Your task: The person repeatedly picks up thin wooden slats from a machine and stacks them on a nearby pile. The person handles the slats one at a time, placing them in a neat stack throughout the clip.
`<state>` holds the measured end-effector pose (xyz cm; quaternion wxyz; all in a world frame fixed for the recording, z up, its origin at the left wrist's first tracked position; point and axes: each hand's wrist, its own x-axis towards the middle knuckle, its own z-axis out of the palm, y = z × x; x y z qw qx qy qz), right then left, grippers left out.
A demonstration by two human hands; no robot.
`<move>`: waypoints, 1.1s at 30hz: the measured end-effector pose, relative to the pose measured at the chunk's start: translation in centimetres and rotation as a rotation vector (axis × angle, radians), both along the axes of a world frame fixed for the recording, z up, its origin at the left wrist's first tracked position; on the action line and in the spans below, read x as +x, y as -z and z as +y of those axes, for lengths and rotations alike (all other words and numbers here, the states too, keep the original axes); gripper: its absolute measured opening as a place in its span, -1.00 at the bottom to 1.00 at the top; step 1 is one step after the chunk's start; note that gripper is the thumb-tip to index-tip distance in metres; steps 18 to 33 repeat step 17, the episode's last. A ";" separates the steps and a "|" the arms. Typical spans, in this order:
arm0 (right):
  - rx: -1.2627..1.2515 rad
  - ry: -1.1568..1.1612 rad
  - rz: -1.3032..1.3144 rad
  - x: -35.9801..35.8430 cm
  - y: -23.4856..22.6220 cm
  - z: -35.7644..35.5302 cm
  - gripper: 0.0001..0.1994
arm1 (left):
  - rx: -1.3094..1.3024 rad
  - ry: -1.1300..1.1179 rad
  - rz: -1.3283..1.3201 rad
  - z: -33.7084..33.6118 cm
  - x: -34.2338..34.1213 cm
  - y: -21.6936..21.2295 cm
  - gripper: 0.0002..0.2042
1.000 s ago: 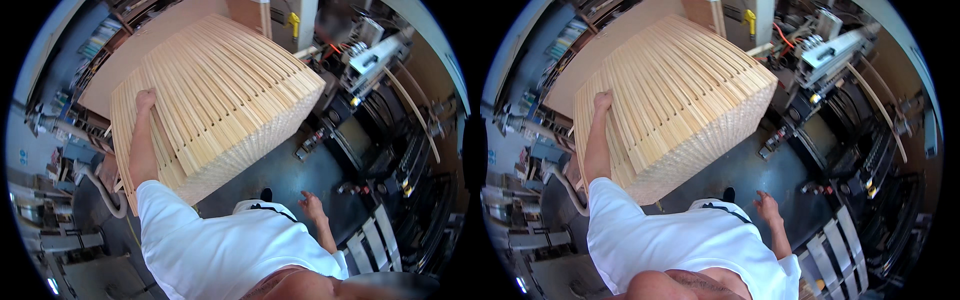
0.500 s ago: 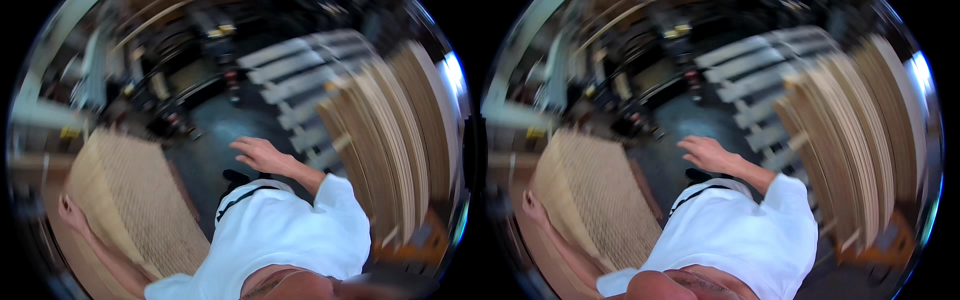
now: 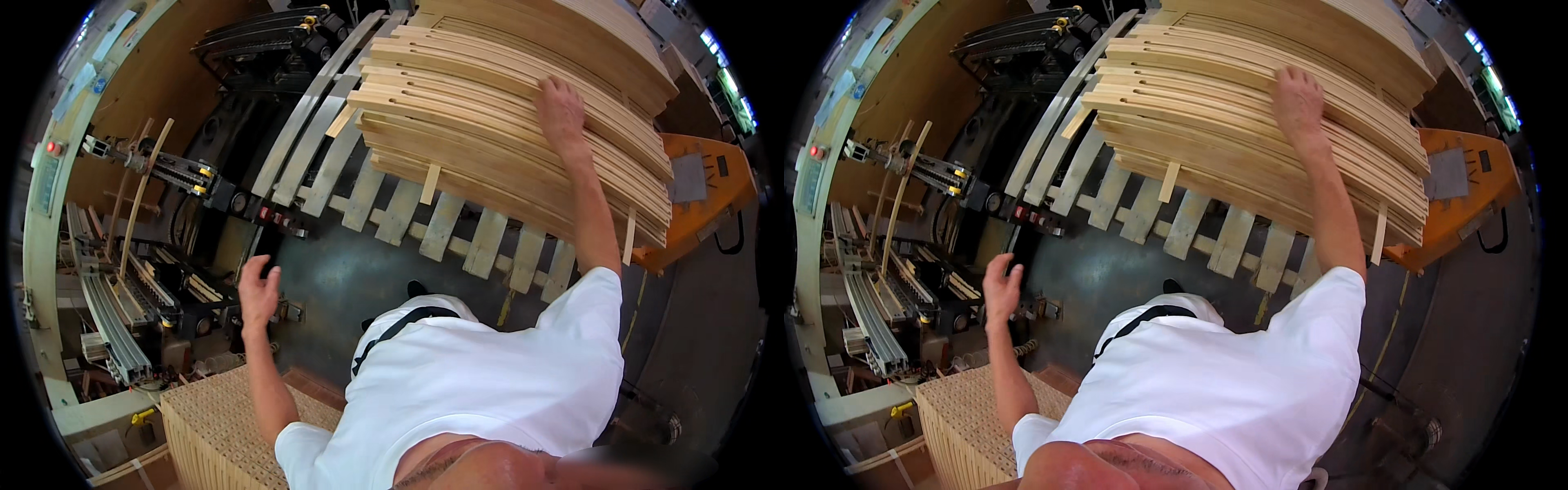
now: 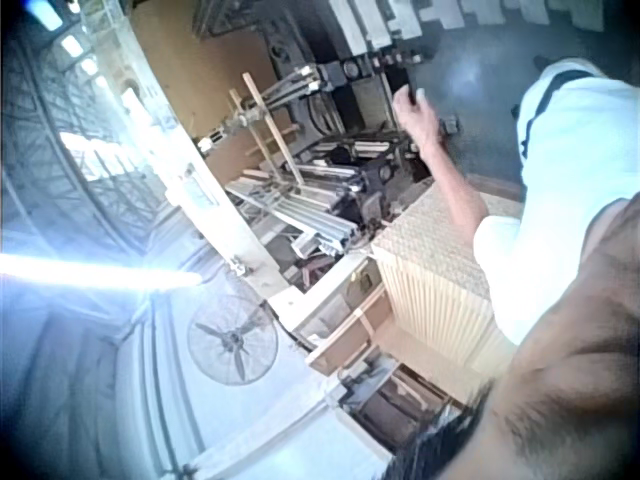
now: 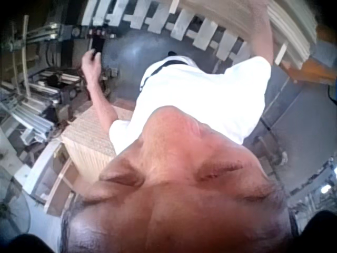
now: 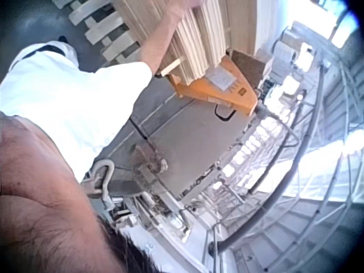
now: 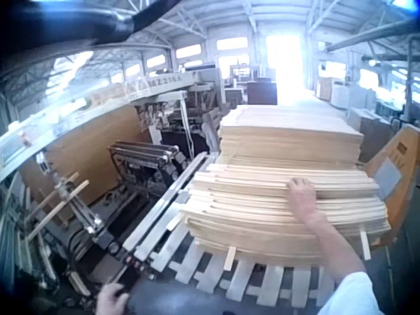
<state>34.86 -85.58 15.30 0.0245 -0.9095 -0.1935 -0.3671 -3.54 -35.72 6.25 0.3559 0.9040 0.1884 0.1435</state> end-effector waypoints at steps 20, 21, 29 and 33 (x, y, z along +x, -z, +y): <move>0.449 -0.807 0.737 6.3 1.2 7.2 -0.54 | -0.064 -0.399 0.380 18.0 -8.6 17.5 -0.57; 0.449 -0.807 0.737 6.3 1.2 7.2 -0.54 | -0.064 -0.399 0.380 18.0 -8.6 17.5 -0.57; 0.449 -0.807 0.737 6.3 1.2 7.2 -0.54 | -0.064 -0.399 0.380 18.0 -8.6 17.5 -0.57; 0.449 -0.807 0.737 6.3 1.2 7.2 -0.54 | -0.064 -0.399 0.380 18.0 -8.6 17.5 -0.57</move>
